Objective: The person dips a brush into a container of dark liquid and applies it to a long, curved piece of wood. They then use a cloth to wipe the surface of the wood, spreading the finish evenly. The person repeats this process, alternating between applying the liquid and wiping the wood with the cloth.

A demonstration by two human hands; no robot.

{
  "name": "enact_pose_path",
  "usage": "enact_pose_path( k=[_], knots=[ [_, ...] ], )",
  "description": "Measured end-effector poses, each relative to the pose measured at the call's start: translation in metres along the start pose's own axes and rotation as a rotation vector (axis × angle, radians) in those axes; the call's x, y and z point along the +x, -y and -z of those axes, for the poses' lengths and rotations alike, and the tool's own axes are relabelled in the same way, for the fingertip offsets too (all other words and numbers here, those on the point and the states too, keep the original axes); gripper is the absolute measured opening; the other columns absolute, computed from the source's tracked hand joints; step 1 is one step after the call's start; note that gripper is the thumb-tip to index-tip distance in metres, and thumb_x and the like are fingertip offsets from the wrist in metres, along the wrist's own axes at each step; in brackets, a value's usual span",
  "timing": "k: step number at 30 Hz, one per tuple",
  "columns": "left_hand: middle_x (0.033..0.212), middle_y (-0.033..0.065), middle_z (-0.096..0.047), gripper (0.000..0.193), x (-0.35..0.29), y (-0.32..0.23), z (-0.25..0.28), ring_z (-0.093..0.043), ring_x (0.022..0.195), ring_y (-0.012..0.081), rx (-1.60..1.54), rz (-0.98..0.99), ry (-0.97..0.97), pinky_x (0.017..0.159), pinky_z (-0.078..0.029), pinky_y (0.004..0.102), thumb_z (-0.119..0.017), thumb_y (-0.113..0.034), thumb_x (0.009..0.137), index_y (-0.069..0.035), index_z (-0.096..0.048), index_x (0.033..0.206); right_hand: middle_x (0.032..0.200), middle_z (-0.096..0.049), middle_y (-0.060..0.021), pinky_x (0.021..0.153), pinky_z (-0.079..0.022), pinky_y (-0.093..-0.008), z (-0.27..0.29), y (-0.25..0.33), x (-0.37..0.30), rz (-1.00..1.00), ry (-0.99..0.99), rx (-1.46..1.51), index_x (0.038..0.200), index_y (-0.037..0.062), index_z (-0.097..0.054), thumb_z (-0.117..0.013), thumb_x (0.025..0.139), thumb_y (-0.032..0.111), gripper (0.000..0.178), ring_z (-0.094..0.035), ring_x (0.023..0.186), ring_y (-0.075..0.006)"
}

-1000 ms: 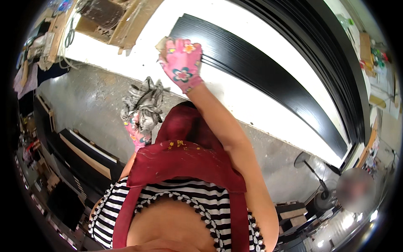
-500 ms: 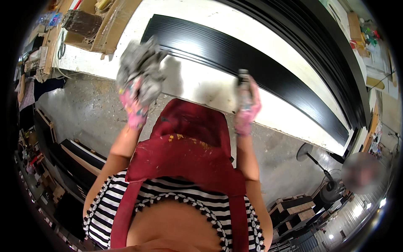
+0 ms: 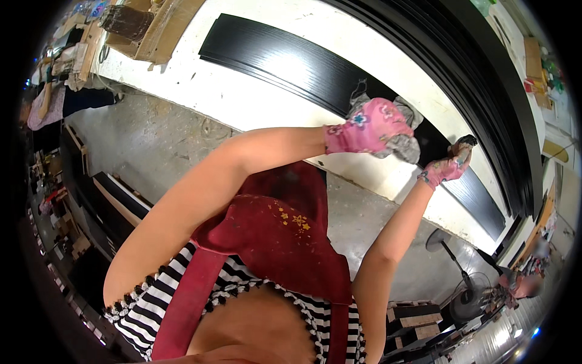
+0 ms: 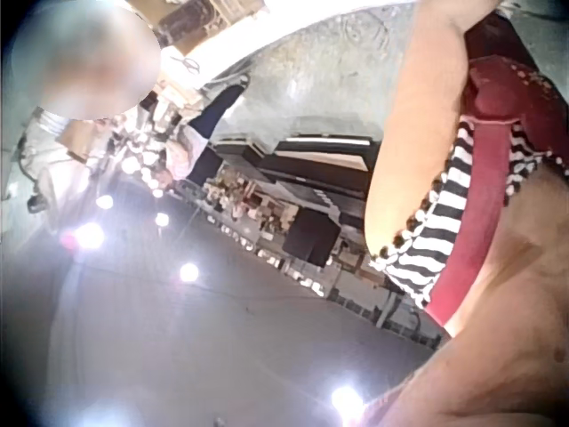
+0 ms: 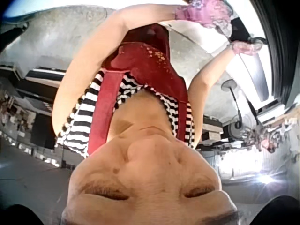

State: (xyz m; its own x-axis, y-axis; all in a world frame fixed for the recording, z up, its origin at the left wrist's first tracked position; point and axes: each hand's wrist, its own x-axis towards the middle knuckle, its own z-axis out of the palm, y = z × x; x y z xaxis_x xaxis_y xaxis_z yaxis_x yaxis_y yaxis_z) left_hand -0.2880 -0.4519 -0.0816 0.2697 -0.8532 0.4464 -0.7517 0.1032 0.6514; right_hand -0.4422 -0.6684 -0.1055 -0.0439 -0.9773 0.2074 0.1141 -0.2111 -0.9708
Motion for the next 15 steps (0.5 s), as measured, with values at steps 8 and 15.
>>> enact_pose_path(
  k=[8,15],
  knots=[
    [0.101,0.0052,-0.07,0.056,-0.101,0.064,0.136,-0.066,0.096,0.0253,-0.046,0.097,-0.243,0.087,-0.052,0.0378,-0.075,-0.014,0.055,-0.014,-0.068,0.111,0.106,-0.068,-0.0103,0.074,-0.048,-0.0267,0.0,0.006,-0.009,0.01,0.08,-0.033,0.123,-0.0046,-0.058,-0.058,0.095,0.016,0.034,-0.064,0.092,-0.0177],
    [0.111,0.0095,-0.067,0.049,-0.208,0.135,0.284,-0.064,0.103,0.0223,0.048,0.475,-0.573,0.093,-0.052,0.0337,-0.07,0.0,0.072,-0.005,-0.063,0.12,0.11,-0.067,-0.0141,0.081,-0.054,-0.0279,-0.002,0.006,-0.008,-0.036,0.079,0.009,0.125,-0.0049,-0.057,-0.056,0.097,0.01,0.032,-0.067,0.096,-0.0205]
  ],
)
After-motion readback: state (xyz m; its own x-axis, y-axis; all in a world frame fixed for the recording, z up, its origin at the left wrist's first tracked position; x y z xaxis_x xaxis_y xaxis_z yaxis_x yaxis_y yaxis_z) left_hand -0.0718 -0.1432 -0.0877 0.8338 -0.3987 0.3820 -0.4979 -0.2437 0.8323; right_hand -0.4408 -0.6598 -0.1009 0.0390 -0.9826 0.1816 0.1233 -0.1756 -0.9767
